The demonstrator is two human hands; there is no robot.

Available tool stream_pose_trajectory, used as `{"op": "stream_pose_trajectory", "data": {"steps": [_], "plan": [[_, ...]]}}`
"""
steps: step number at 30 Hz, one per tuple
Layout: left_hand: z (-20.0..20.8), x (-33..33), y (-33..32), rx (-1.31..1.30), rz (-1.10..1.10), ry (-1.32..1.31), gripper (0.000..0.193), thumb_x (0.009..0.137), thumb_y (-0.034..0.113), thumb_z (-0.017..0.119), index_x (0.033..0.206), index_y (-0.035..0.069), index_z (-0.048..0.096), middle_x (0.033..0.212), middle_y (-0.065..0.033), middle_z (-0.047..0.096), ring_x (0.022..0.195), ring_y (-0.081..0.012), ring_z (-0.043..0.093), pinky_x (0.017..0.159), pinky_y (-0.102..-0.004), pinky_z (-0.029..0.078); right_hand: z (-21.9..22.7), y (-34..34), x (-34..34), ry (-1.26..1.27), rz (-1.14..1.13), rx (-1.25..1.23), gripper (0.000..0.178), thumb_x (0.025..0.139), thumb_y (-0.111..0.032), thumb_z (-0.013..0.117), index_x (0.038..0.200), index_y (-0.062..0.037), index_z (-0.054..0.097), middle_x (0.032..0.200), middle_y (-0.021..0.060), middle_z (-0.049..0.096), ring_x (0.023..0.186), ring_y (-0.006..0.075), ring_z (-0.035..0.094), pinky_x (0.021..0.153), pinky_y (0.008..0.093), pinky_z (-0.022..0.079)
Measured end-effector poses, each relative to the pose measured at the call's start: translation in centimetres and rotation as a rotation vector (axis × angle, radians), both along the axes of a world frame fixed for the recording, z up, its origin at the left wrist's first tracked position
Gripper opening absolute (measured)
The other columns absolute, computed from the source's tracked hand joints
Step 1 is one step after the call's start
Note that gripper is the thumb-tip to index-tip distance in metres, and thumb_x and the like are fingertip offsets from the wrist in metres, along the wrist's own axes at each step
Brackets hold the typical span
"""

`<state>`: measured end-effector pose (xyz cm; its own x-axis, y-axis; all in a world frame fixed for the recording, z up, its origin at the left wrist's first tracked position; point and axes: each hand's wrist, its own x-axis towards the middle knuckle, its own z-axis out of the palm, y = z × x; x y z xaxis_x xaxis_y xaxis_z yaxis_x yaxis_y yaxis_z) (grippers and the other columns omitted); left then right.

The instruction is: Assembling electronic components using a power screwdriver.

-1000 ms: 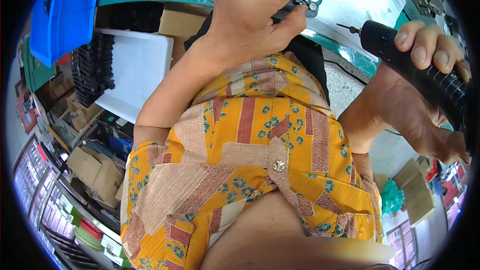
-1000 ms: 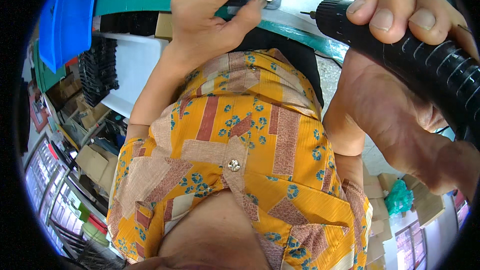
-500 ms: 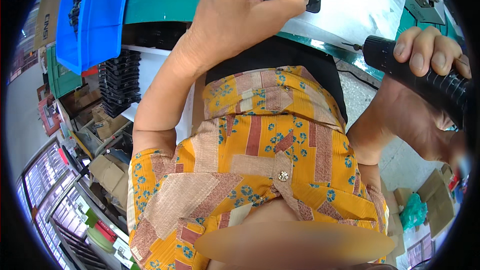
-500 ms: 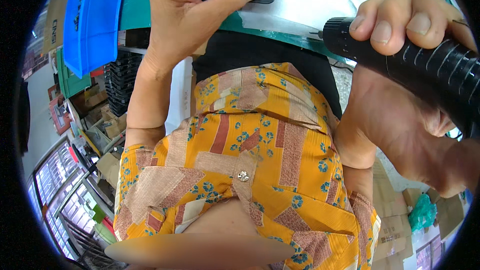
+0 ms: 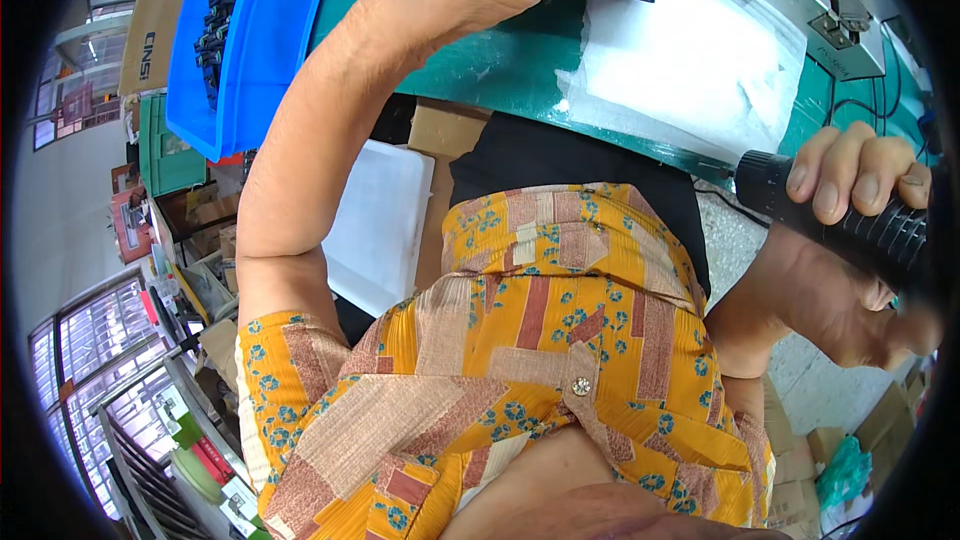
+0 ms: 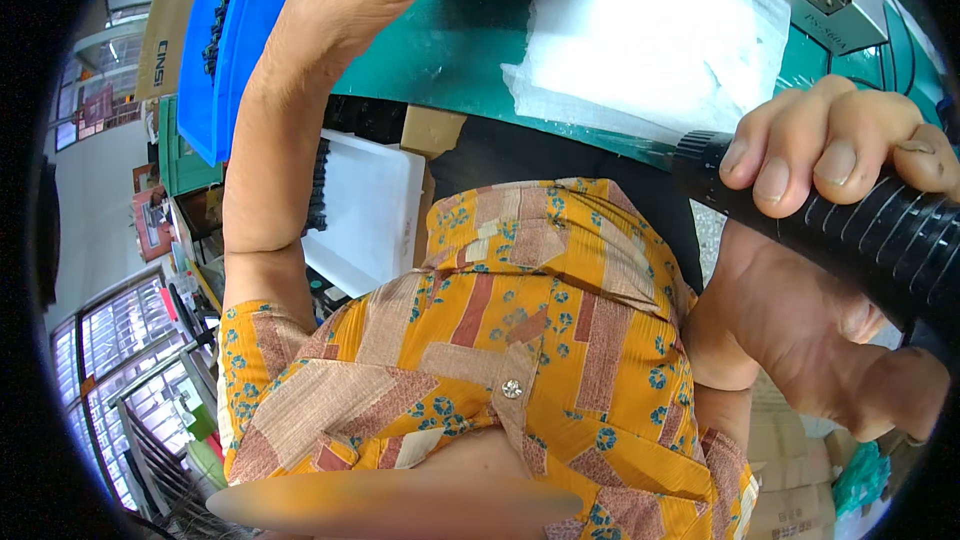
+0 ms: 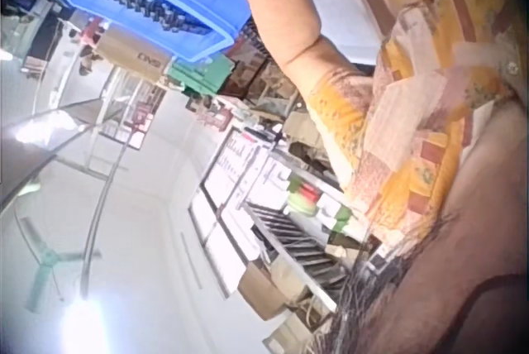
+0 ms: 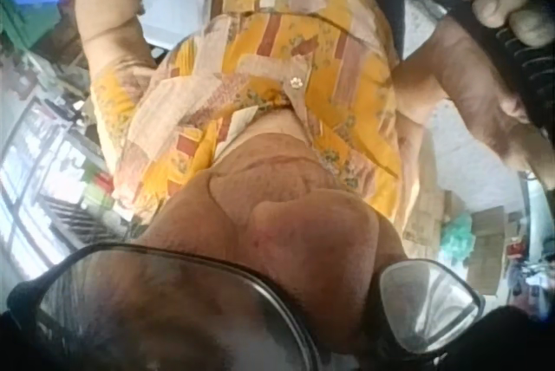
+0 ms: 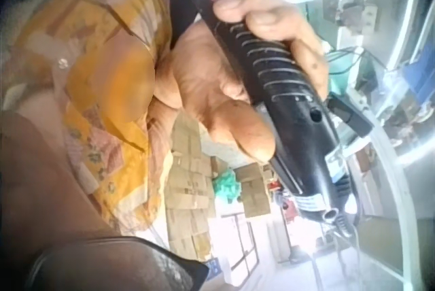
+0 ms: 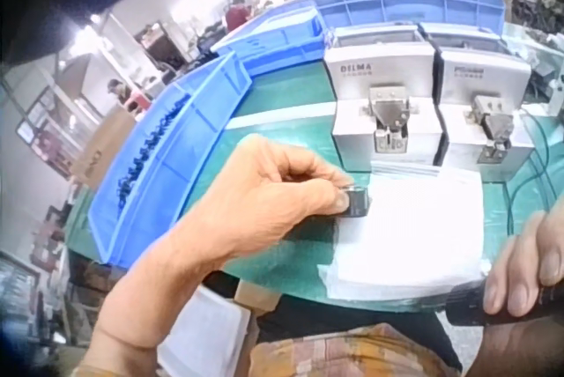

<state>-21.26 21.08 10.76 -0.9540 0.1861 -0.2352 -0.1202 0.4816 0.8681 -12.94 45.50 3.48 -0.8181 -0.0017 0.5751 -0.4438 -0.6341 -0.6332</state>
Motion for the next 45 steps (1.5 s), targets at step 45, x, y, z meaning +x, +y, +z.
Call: {"op": "stream_pose_trajectory", "data": {"steps": [45], "plan": [[-16.1,5.2,5.3,-0.026,0.198,1.419,0.032,0.068,0.004,0.071,0.099,-0.002,0.068,0.094,-0.0095,0.059,0.087,-0.0277,0.057,0.082,-0.0463,0.041,3.7,2.3,-3.4,-0.005,0.198,0.392,0.089,0.073,-0.087,0.064,0.118,-0.01,0.065,0.102,0.0104,0.064,0.092,0.0257,0.065,0.085,0.0453,0.051]]}}
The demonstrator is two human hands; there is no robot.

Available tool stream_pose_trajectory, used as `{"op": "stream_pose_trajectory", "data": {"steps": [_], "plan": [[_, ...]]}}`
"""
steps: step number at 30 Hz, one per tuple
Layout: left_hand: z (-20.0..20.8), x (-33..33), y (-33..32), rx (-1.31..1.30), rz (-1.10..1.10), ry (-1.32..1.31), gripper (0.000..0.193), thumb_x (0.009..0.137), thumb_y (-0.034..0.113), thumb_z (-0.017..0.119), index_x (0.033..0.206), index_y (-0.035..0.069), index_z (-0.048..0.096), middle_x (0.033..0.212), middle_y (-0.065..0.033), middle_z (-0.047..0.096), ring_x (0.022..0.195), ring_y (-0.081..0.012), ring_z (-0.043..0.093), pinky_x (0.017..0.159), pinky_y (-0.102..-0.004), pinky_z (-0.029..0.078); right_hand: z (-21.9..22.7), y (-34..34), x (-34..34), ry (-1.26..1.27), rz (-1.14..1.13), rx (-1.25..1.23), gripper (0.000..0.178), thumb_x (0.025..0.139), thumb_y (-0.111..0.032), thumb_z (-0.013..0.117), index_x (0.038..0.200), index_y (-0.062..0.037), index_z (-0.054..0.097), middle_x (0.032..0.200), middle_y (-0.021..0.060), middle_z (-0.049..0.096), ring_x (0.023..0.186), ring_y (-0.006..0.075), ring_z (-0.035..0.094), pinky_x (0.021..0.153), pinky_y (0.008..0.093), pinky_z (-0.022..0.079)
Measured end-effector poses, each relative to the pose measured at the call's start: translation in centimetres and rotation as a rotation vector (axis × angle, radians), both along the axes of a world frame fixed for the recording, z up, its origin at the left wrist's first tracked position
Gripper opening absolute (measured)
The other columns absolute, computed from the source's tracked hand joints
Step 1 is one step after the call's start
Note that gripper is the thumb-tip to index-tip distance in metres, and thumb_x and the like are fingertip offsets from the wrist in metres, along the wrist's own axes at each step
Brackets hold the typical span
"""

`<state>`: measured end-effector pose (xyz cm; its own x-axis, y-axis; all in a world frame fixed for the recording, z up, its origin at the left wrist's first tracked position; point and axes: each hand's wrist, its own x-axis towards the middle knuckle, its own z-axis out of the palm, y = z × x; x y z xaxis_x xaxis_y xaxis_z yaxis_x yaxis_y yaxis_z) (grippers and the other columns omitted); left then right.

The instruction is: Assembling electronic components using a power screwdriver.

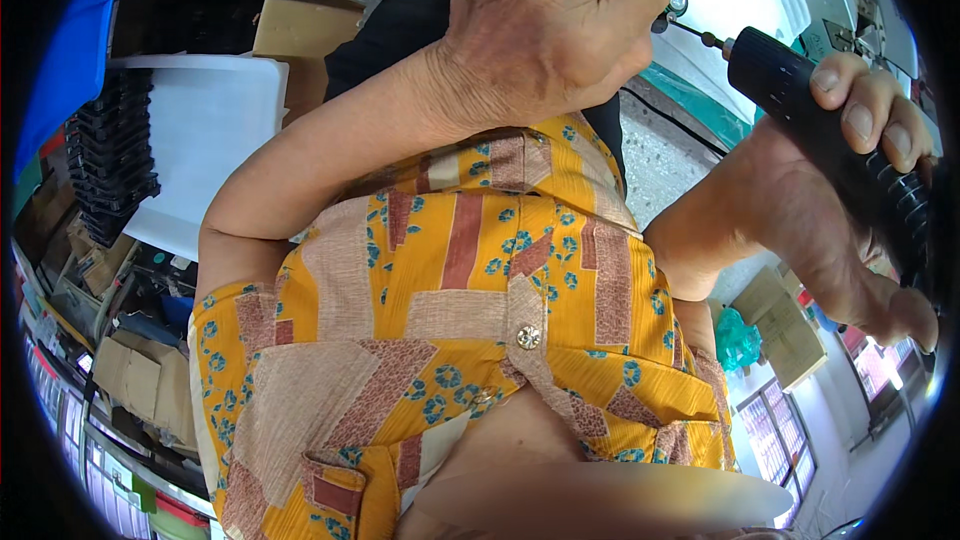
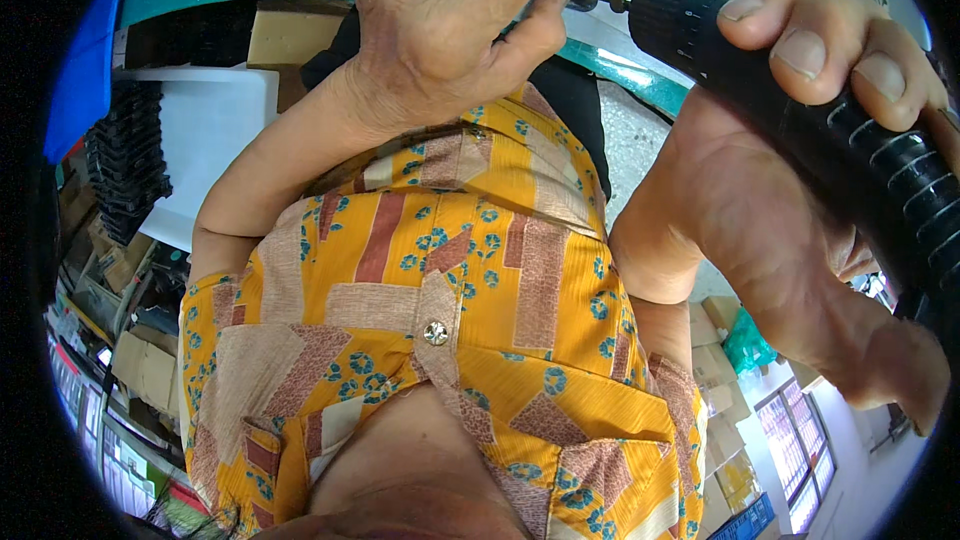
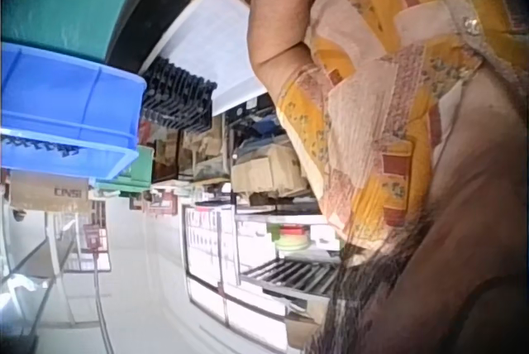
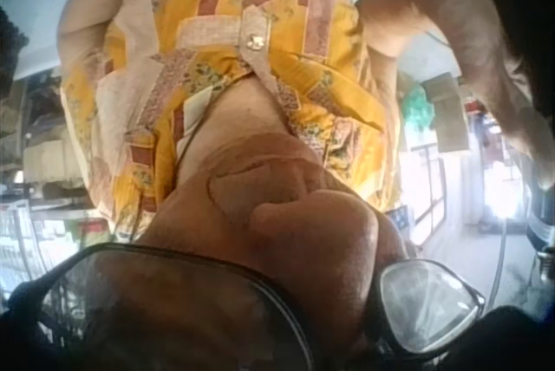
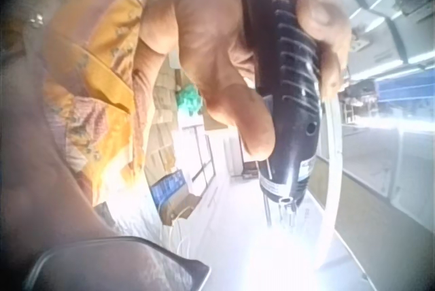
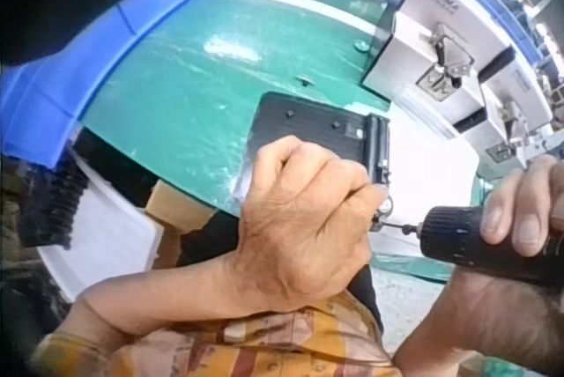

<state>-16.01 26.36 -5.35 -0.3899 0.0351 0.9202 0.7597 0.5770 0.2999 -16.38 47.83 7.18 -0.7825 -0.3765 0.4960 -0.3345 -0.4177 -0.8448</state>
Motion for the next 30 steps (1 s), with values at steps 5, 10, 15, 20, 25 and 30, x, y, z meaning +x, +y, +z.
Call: {"op": "stream_pose_trajectory", "data": {"steps": [5,10,15,20,25,30], "plan": [[0.2,0.0,0.1,-0.051,0.024,0.011,0.03,0.068,0.003,0.07,0.097,-0.002,0.068,0.094,-0.0094,0.059,0.086,-0.0272,0.057,0.081,-0.0459,0.041,-0.1,0.6,0.2,0.023,-0.058,0.006,0.09,0.072,-0.087,0.064,0.118,-0.0097,0.065,0.102,0.0104,0.063,0.09,0.0253,0.063,0.084,0.0452,0.048],[-1.1,-0.9,0.1,-0.063,0.054,0.09,0.029,0.068,0.003,0.07,0.097,-0.003,0.068,0.094,-0.0093,0.058,0.086,-0.0267,0.057,0.081,-0.0456,0.041,0.1,0.2,0.3,-0.04,-0.082,-0.053,0.091,0.071,-0.088,0.064,0.117,-0.0097,0.065,0.102,0.0101,0.063,0.09,0.0248,0.062,0.083,0.0447,0.047],[-0.3,-0.2,0.1,-0.035,0.032,0.025,0.027,0.069,0.003,0.07,0.095,-0.002,0.068,0.094,-0.0095,0.057,0.085,-0.0264,0.056,0.081,-0.0462,0.042,0.2,0.6,-0.2,-0.016,-0.031,0.0,0.089,0.07,-0.086,0.066,0.116,-0.0098,0.065,0.102,0.0101,0.063,0.091,0.0255,0.063,0.084,0.0454,0.048],[-0.4,-0.3,0.2,0.015,0.002,0.01,0.026,0.069,0.003,0.069,0.095,-0.002,0.068,0.094,-0.0098,0.057,0.085,-0.0264,0.056,0.081,-0.0464,0.042,0.1,0.4,-0.4,-0.019,-0.001,-0.016,0.087,0.07,-0.085,0.068,0.116,-0.0109,0.066,0.104,0.0106,0.063,0.093,0.0262,0.063,0.085,0.0461,0.049],[0.0,0.2,0.7,0.121,-0.041,-0.032,0.025,0.07,0.003,0.069,0.094,-0.003,0.068,0.094,-0.0101,0.058,0.085,-0.0266,0.056,0.081,-0.0466,0.042,-0.1,0.2,-0.9,-0.034,0.058,-0.025,0.089,0.067,-0.086,0.071,0.117,-0.012,0.066,0.106,0.01,0.063,0.094,0.0257,0.063,0.085,0.0464,0.049],[0.5,0.1,0.5,0.032,-0.006,0.054,0.024,0.071,0.004,0.07,0.094,-0.003,0.068,0.093,-0.0105,0.059,0.083,-0.0279,0.057,0.081,-0.0469,0.042,0.1,0.3,-1.2,-0.071,0.04,-0.052,0.09,0.067,-0.086,0.071,0.118,-0.0125,0.066,0.106,0.01,0.063,0.094,0.0255,0.063,0.086,0.0466,0.049]]}}
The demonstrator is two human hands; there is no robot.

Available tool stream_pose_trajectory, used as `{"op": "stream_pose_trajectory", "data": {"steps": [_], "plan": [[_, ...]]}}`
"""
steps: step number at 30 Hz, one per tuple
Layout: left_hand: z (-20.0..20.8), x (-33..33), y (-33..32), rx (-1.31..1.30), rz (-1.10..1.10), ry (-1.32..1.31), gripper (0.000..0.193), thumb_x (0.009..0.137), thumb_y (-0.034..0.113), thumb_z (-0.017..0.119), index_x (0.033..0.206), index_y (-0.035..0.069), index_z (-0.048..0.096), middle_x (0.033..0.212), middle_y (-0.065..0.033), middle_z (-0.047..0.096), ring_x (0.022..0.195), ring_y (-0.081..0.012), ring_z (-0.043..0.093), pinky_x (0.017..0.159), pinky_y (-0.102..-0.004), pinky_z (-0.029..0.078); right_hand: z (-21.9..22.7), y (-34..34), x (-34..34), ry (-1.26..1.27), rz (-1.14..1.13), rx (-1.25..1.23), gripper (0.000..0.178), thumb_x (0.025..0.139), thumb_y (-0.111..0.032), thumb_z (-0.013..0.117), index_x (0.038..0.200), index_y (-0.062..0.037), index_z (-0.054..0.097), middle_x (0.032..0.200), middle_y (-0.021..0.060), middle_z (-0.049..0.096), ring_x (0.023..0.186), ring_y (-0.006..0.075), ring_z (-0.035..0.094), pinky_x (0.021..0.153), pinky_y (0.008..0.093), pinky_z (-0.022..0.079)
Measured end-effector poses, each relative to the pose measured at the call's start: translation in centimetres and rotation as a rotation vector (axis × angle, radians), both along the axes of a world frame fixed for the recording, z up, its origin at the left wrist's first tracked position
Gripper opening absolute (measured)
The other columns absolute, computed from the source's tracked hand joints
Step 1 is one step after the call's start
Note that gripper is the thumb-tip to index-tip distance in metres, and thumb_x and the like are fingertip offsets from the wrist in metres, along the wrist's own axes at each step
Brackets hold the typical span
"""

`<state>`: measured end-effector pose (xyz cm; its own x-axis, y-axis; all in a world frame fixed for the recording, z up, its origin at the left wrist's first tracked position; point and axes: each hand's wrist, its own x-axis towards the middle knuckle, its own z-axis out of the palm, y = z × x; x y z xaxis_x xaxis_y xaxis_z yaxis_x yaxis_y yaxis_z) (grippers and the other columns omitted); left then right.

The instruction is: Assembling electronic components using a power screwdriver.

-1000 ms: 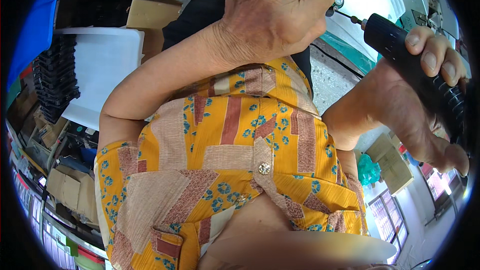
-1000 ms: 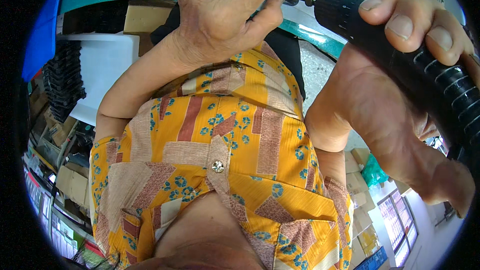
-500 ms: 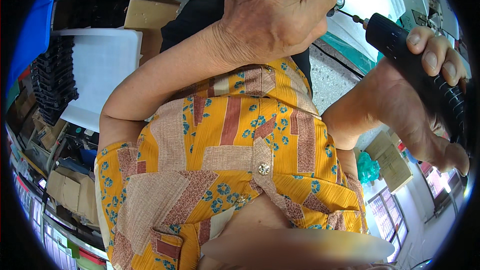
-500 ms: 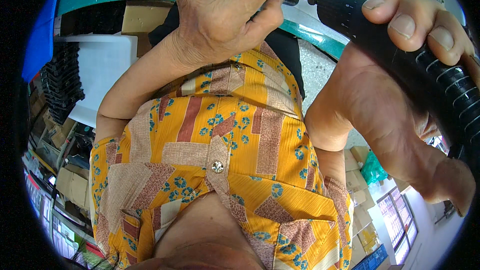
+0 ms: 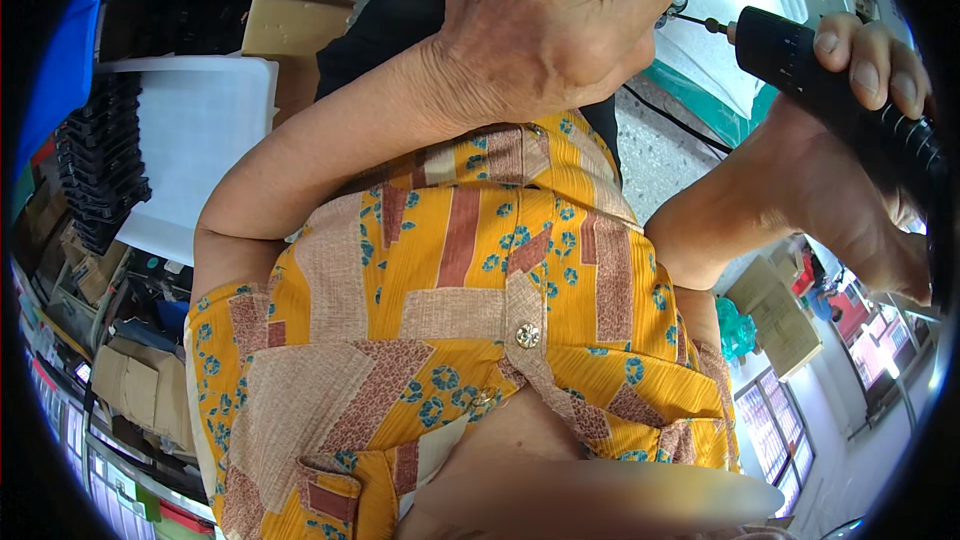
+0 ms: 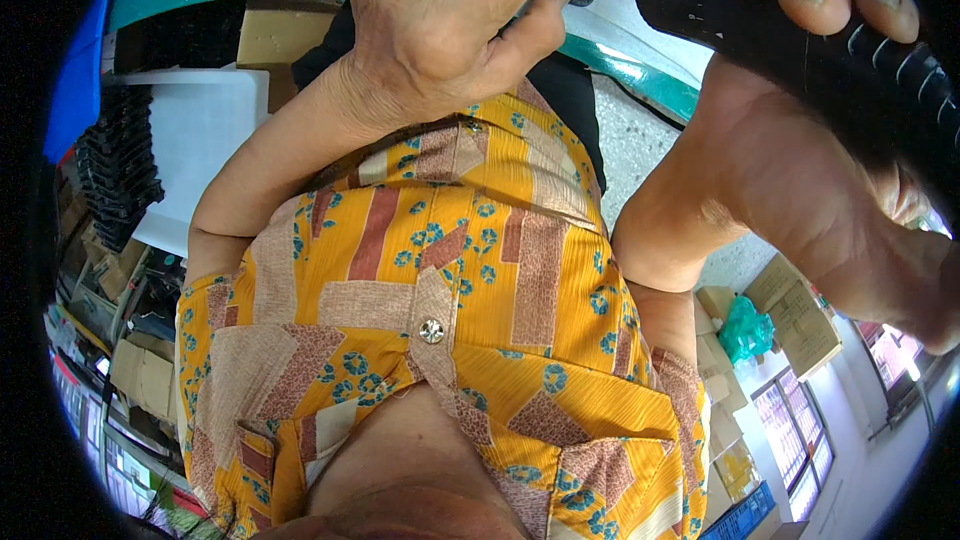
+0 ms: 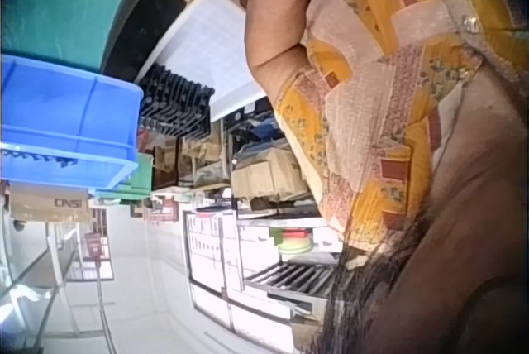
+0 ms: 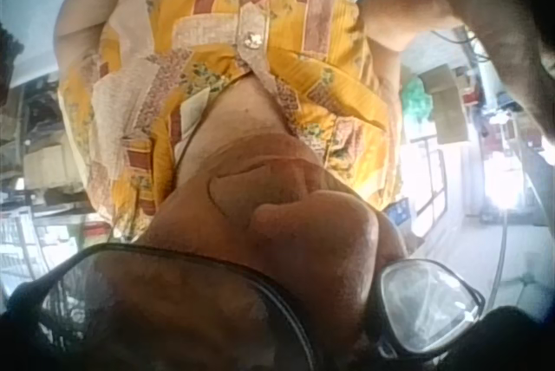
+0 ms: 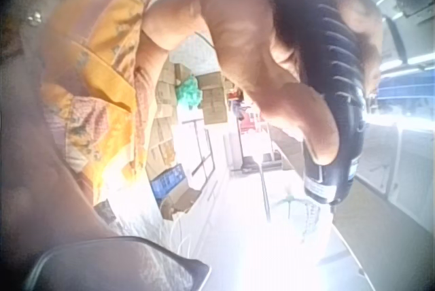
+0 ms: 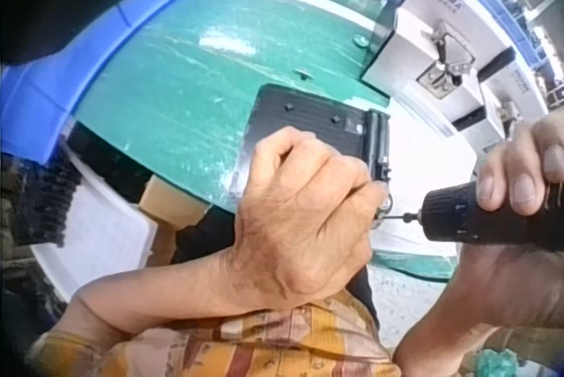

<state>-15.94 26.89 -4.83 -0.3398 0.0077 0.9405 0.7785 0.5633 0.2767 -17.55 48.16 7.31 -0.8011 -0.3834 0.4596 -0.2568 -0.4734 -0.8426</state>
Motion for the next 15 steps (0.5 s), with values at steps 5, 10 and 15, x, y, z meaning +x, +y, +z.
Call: {"op": "stream_pose_trajectory", "data": {"steps": [5,10,15], "plan": [[-1.2,-0.6,0.0,-0.036,0.026,0.017,0.025,0.069,0.004,0.07,0.093,-0.002,0.068,0.092,-0.0104,0.059,0.082,-0.0278,0.057,0.081,-0.0467,0.043,0.0,-0.7,0.5,-0.017,-0.007,-0.023,0.091,0.067,-0.087,0.07,0.118,-0.0129,0.066,0.107,0.01,0.063,0.094,0.0253,0.063,0.086,0.0469,0.049],[0.2,0.0,0.2,0.029,0.004,-0.024,0.025,0.069,0.005,0.071,0.094,-0.001,0.069,0.091,-0.0099,0.06,0.082,-0.0275,0.057,0.082,-0.047,0.043,-0.2,-1.2,0.5,-0.004,-0.018,-0.021,0.093,0.068,-0.09,0.067,0.121,-0.0144,0.065,0.108,0.0099,0.063,0.093,0.0253,0.062,0.085,0.0472,0.049],[-1.1,-0.4,-0.2,-0.074,0.024,-0.043,0.026,0.072,0.006,0.071,0.097,-0.001,0.069,0.091,-0.0108,0.061,0.083,-0.0287,0.057,0.084,-0.0492,0.044,-0.1,-1.8,1.1,0.133,-0.129,0.026,0.085,0.079,-0.085,0.061,0.124,-0.0127,0.064,0.111,0.0115,0.065,0.088,0.0285,0.065,0.076,0.0472,0.053]]}}
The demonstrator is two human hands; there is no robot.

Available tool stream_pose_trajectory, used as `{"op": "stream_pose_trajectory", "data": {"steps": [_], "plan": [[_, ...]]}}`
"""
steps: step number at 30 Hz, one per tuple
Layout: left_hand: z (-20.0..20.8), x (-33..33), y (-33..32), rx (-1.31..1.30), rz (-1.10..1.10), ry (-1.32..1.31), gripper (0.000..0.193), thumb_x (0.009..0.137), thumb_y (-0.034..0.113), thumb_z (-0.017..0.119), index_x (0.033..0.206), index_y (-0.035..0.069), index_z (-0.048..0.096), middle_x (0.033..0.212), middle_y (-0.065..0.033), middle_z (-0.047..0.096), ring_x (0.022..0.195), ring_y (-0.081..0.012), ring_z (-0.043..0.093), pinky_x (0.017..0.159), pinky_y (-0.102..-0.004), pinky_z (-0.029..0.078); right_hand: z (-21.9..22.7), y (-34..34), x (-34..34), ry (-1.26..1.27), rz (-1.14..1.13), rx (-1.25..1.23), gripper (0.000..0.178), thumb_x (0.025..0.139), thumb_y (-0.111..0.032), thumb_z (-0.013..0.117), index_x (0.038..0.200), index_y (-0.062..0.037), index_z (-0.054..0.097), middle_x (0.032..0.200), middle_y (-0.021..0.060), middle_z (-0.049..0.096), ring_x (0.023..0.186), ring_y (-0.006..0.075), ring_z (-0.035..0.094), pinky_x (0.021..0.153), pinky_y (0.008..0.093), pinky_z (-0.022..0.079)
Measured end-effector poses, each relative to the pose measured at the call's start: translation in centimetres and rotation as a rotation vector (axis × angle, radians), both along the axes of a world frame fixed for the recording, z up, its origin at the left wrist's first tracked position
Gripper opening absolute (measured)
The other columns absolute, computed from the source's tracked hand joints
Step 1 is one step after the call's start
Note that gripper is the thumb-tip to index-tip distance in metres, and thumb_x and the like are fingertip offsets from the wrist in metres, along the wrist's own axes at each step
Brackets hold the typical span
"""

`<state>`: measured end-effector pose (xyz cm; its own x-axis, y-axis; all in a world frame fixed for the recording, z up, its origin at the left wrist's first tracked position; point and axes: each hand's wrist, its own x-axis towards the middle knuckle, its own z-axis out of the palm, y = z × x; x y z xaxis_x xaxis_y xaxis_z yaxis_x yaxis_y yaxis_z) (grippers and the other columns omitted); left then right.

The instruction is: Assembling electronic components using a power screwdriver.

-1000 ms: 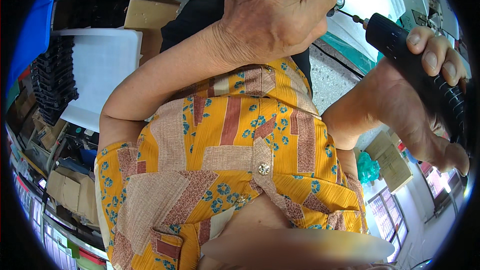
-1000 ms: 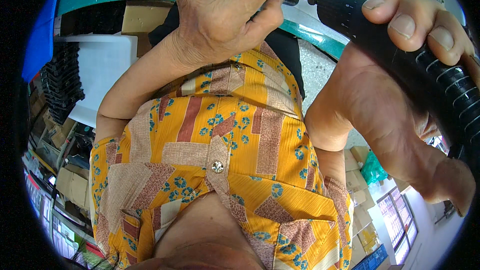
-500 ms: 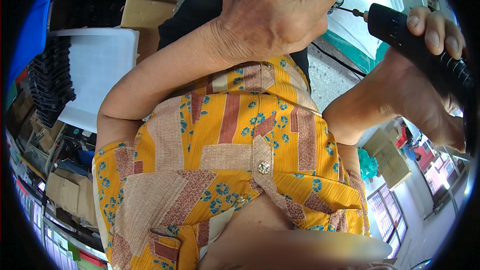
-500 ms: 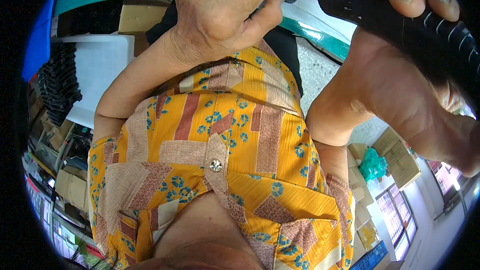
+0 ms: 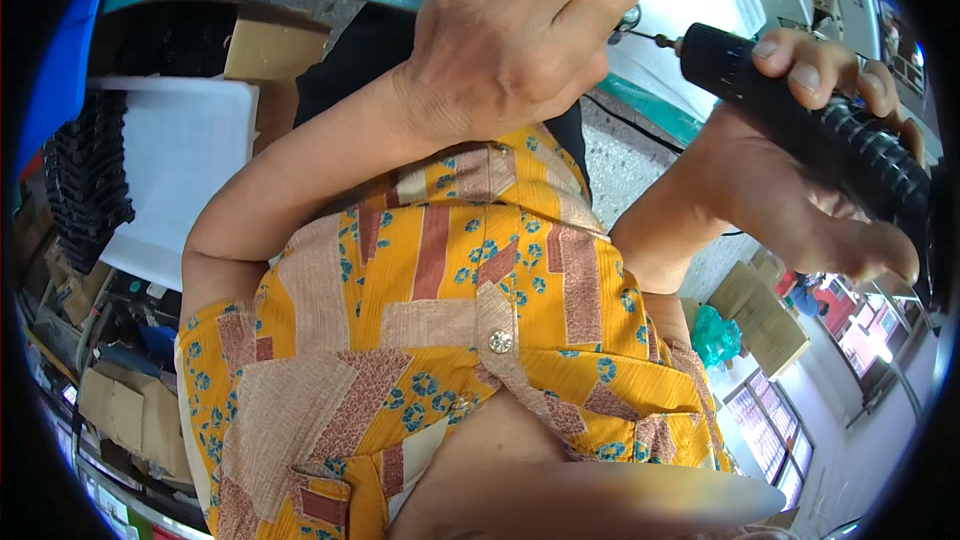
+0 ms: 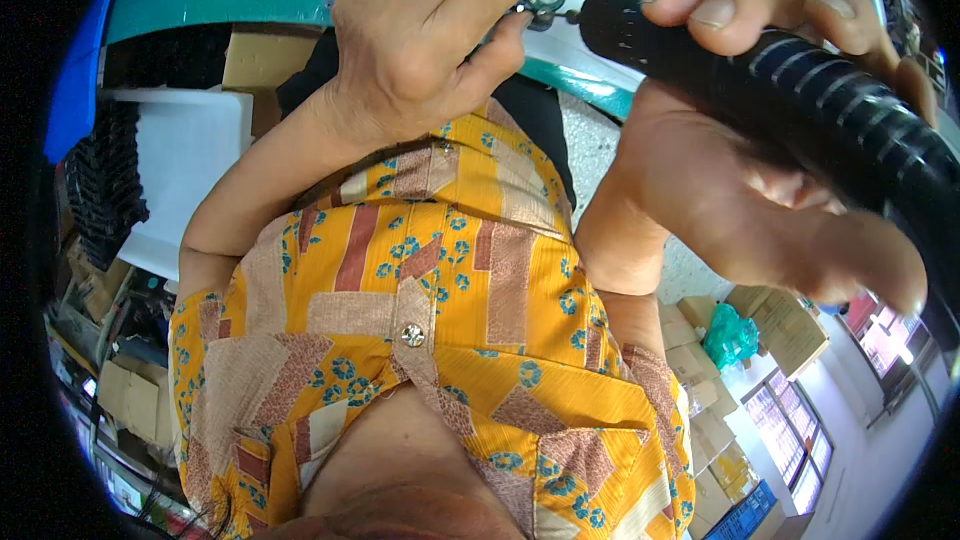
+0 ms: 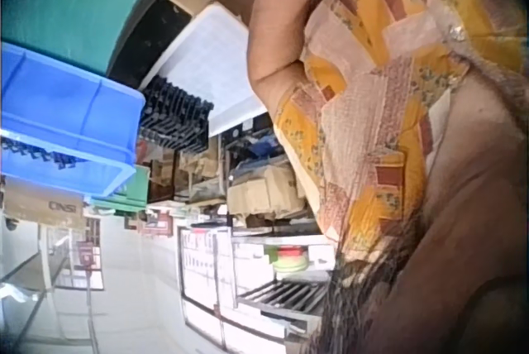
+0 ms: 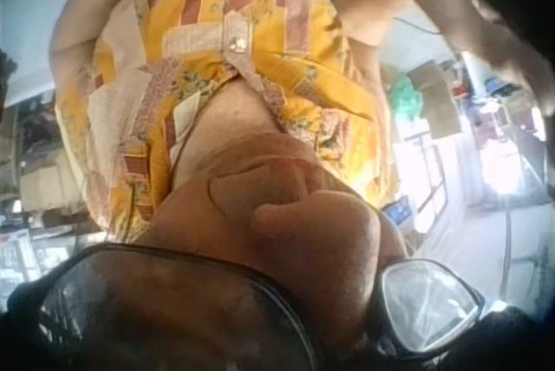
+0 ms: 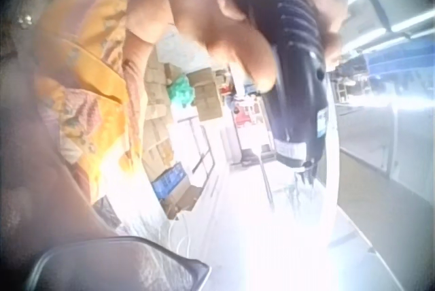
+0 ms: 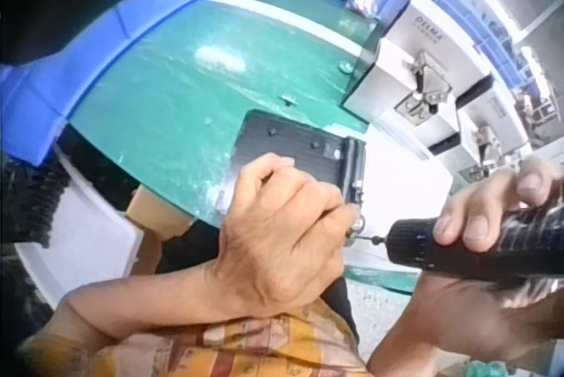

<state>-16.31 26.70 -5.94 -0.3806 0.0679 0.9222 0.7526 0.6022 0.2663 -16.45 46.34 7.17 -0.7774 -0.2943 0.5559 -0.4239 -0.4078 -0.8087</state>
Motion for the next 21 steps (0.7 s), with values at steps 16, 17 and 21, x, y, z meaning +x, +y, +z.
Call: {"op": "stream_pose_trajectory", "data": {"steps": [16,17,21], "plan": [[2.2,1.2,-1.0,0.055,-0.059,-0.119,0.027,0.072,0.007,0.07,0.098,-0.002,0.069,0.091,-0.0119,0.062,0.083,-0.03,0.057,0.083,-0.0482,0.044,-1.3,-1.9,0.5,0.046,-0.251,-0.019,0.079,0.088,-0.078,0.057,0.131,-0.0113,0.057,0.099,0.0167,0.064,0.088,0.0323,0.067,0.077,0.0516,0.057],[2.2,1.4,-1.1,0.053,-0.051,-0.127,0.027,0.072,0.007,0.07,0.098,-0.002,0.069,0.091,-0.0119,0.062,0.083,-0.03,0.057,0.083,-0.0482,0.044,-1.5,-1.7,0.5,0.128,-0.345,0.161,0.081,0.089,-0.079,0.055,0.134,-0.0117,0.054,0.097,0.0181,0.064,0.089,0.0325,0.067,0.077,0.0515,0.059],[1.7,1.3,-0.8,0.068,-0.068,-0.128,0.027,0.072,0.008,0.07,0.097,-0.002,0.069,0.092,-0.0116,0.062,0.083,-0.0299,0.057,0.084,-0.0479,0.044,-1.7,-1.9,-0.1,0.21,-0.332,0.024,0.084,0.091,-0.08,0.049,0.133,-0.008,0.048,0.09,0.0198,0.065,0.082,0.032,0.072,0.074,0.0505,0.063]]}}
